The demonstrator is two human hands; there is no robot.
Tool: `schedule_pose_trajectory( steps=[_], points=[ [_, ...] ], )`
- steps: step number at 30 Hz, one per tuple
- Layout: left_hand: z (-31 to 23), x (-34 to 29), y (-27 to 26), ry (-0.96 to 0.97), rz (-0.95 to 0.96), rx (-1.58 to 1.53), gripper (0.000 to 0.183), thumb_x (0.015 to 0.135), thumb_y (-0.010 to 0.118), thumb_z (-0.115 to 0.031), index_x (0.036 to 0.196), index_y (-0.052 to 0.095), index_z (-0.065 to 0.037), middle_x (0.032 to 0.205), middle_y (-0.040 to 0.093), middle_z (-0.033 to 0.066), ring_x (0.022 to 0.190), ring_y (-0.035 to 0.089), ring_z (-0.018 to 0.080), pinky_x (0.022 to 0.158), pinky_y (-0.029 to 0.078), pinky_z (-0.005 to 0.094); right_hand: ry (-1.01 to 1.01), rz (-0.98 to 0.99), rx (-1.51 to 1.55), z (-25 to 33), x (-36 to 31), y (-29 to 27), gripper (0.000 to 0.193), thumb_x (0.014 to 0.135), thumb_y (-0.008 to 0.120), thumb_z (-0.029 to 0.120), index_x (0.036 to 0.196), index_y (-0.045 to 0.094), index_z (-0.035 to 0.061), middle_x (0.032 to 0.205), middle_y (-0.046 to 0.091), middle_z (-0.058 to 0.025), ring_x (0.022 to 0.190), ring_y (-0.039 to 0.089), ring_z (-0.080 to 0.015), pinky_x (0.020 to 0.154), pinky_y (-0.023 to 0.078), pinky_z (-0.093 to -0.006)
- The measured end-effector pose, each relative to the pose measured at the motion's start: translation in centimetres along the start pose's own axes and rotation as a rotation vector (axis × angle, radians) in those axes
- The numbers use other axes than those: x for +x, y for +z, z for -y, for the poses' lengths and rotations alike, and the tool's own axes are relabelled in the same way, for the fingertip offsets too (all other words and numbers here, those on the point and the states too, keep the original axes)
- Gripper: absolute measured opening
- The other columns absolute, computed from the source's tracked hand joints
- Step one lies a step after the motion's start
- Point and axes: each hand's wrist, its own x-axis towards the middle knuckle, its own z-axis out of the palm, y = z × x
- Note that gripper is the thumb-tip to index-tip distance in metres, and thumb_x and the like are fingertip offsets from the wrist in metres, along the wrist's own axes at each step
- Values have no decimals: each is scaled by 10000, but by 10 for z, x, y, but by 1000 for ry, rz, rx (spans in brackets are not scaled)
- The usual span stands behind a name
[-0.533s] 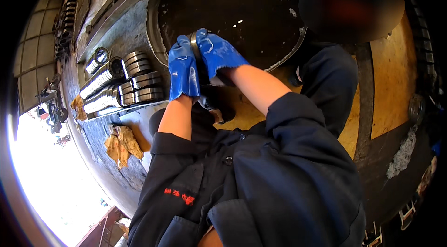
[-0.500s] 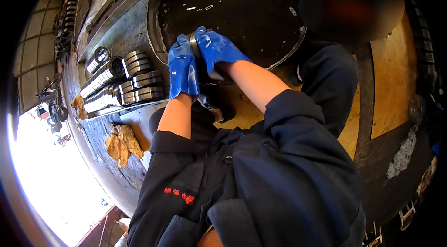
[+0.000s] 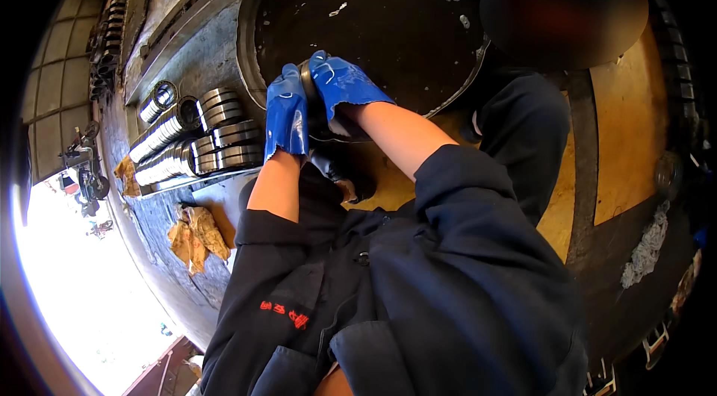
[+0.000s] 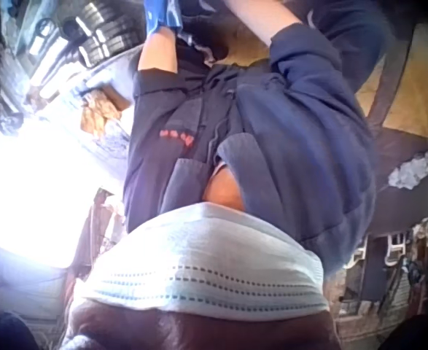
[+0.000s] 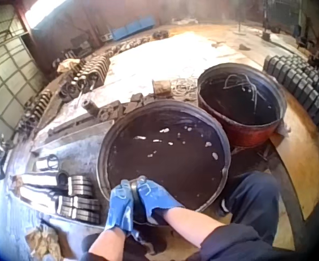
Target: The person washes metal bearings in a container of dark liquid, scrubbing them with their hands and a small brush, and then places the bearings onto a metal tray.
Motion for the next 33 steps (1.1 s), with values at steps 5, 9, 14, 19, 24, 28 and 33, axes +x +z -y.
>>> schedule_pose_trajectory(
  steps=[5, 9, 14, 19, 24, 28, 33],
  points=[
    [3, 3, -12, -5, 13, 143, 645, 1052, 459, -512, 1149, 734, 64, 1037, 748, 269, 961, 716, 393, 873, 559, 459, -46, 248, -186, -21, -2, -18, 330, 990, 660, 277, 1193, 758, 36, 1053, 774, -151, 1000, 736, -285, 905, 593, -405],
    [-19, -17, -21, 6, 41, 186, 724, 1002, 532, -578, 1190, 713, 98, 1142, 738, 347, 1115, 723, 481, 970, 561, 497, -76, 429, -106, -59, -1, -26, 444, 876, 702, 189, 1288, 739, 31, 1082, 796, -140, 976, 743, -275, 893, 590, -417],
    [-34, -61, -24, 102, 106, 254, 856, 842, 795, -608, 1294, 652, 105, 1154, 763, 283, 1094, 757, 400, 964, 576, 439, -209, 360, -544, -63, -2, -2, 476, 860, 733, 209, 1303, 717, 37, 1211, 754, -236, 1116, 725, -392, 960, 565, -451],
    [3, -28, -44, 144, 56, 395, 1079, 774, 853, -615, 1501, 507, 103, 1339, 699, 303, 1260, 700, 393, 1054, 558, 427, -120, 326, -608, -16, -38, 40, 392, 895, 738, 181, 1250, 715, 15, 1219, 741, -248, 1149, 697, -444, 965, 562, -461],
    [-19, -30, -49, 174, 167, 382, 1061, 805, 817, -603, 1543, 480, 82, 1428, 644, 322, 1324, 653, 426, 1111, 522, 438, -122, 564, -165, -47, -1, 18, 380, 861, 686, 61, 1237, 721, 31, 1128, 753, -142, 1048, 708, -250, 914, 543, -399],
    [-11, -25, -45, 260, 141, 337, 918, 864, 763, -634, 1416, 597, 81, 1329, 678, 350, 1284, 649, 480, 1090, 522, 474, -17, 749, -123, -46, 40, 13, 313, 805, 708, 45, 1113, 761, 64, 1016, 739, -71, 953, 651, -174, 834, 503, -330],
    [-2, -18, -60, 223, 130, 336, 827, 923, 705, -678, 1351, 649, 27, 1251, 712, 332, 1220, 675, 480, 1046, 531, 488, 280, 765, -422, 10, 41, 29, 305, 864, 731, 161, 1145, 750, 43, 1030, 747, -133, 907, 689, -237, 760, 549, -377]
  ],
)
